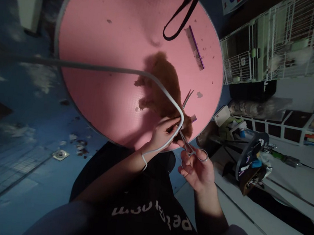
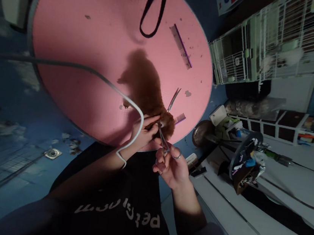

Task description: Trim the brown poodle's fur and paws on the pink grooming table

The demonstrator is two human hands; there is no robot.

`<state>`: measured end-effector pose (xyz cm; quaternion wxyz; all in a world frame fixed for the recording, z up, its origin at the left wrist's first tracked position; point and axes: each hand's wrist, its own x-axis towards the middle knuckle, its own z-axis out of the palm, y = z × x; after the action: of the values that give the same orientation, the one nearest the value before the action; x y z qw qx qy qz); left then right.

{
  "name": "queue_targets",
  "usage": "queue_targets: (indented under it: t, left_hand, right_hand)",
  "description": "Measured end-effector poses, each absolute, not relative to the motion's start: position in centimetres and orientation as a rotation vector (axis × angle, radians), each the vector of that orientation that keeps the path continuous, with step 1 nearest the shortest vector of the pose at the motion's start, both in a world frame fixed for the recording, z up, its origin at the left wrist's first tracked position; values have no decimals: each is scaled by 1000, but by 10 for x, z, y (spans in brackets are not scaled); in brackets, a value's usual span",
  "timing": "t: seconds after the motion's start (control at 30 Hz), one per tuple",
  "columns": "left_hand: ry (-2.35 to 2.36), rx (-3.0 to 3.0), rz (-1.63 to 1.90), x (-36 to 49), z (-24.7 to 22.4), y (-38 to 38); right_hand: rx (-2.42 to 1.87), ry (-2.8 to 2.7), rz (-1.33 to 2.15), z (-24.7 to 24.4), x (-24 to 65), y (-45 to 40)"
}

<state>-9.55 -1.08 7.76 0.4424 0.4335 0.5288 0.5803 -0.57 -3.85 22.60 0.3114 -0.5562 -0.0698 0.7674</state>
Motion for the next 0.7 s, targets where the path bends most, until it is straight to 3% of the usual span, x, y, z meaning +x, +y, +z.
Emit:
queue_targets:
  t: [0.33,0.57,0.7]
  left_hand:
    - [1294,971,1380,-95,74,-12]
    - [870,543,1242,-110,79,-3]
    - [961,409,1224,-116,73,1]
  right_hand:
    - [-1477,-326,1925,237,4,-54]
    - [-1246,-600,2220,177,24,-35]
    - [-1266,-771,2386,166,36,-39]
